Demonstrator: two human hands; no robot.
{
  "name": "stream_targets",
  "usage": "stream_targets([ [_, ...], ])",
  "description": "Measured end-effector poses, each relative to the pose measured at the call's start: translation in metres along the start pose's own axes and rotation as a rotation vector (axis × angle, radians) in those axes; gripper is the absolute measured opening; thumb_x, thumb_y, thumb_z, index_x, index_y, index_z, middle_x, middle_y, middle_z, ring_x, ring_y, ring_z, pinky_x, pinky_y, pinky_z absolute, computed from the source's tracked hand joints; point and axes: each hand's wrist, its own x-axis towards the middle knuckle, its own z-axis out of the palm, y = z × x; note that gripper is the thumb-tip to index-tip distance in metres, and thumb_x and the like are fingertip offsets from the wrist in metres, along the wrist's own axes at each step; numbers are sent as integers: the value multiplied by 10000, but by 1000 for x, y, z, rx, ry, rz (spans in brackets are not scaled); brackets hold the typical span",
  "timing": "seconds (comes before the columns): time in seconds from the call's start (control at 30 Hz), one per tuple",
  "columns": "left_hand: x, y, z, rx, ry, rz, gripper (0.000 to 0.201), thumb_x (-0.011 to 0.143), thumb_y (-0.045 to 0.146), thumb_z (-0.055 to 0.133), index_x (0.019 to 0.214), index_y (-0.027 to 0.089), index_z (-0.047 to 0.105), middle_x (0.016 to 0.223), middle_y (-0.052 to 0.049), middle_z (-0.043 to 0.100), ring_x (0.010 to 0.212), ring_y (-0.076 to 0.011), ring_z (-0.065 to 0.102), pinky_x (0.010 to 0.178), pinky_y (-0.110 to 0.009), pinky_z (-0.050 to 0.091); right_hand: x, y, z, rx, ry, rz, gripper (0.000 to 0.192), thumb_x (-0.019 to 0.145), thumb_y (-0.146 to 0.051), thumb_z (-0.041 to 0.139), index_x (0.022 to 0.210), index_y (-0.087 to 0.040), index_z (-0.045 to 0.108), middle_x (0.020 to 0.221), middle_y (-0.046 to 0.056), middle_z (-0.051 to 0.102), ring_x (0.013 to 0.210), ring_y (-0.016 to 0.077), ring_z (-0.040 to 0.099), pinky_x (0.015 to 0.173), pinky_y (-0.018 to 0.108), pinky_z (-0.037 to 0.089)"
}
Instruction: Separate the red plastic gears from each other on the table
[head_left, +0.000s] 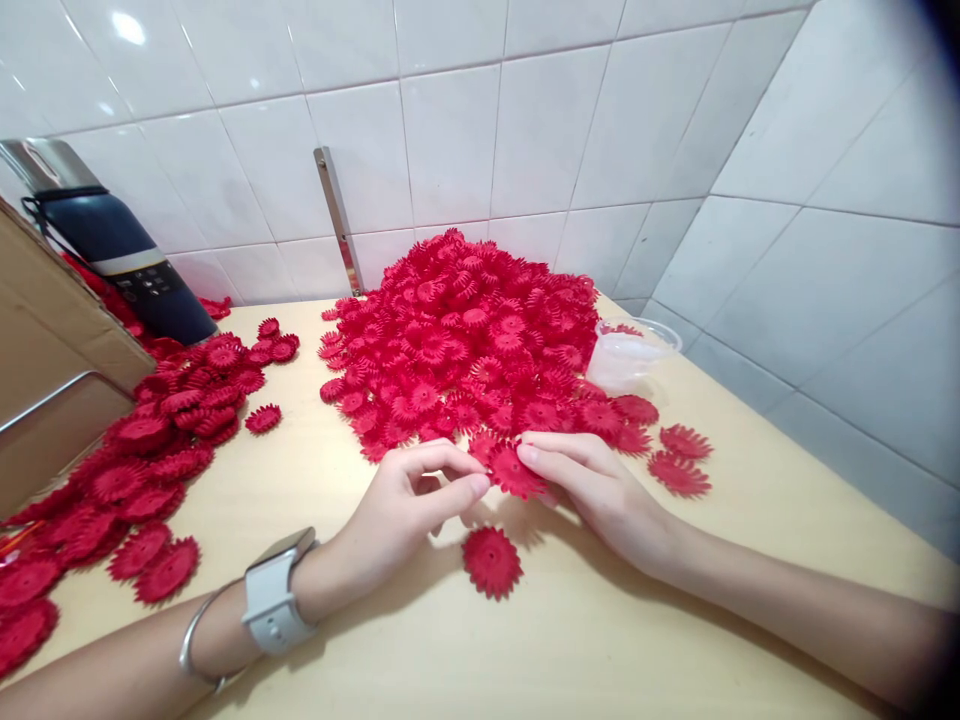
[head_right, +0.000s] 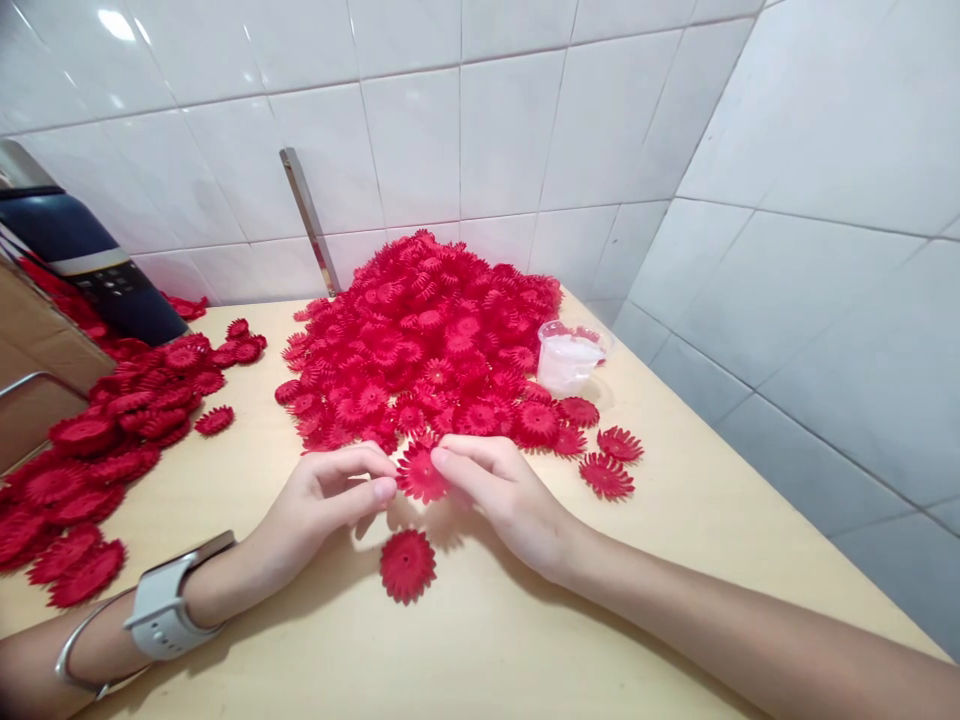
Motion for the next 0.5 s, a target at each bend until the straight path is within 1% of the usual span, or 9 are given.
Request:
stream_targets([
  [0.2, 1, 3, 2, 30, -60, 30, 134, 727, 217, 593, 617, 141, 600, 606, 23, 509, 565, -79, 441, 529, -193, 355, -1, -3, 2, -6, -71, 2, 344, 844, -327, 426, 546, -176, 343, 531, -49, 314, 475, 77, 281, 432, 214, 239],
  [0.33, 0, 2, 3, 4, -55, 15, 123, 734, 188, 574, 622, 144, 597, 618, 25, 534, 548, -77, 454, 512, -190, 355, -1, -3, 3, -41, -61, -17, 345, 847, -329, 427, 549, -176, 343, 531, -48, 311, 475, 76, 280, 427, 218, 228],
  [0.5, 0, 1, 2, 9, -37, 7, 74, 723, 170, 581, 660, 149, 616, 630, 32, 546, 504, -59, 437, 471, -183, 334, 0, -3, 2, -25, -50, -13, 337, 849, -312, 427, 549, -174, 360, 519, -52, 316, 469, 75, 277, 423, 218, 219],
])
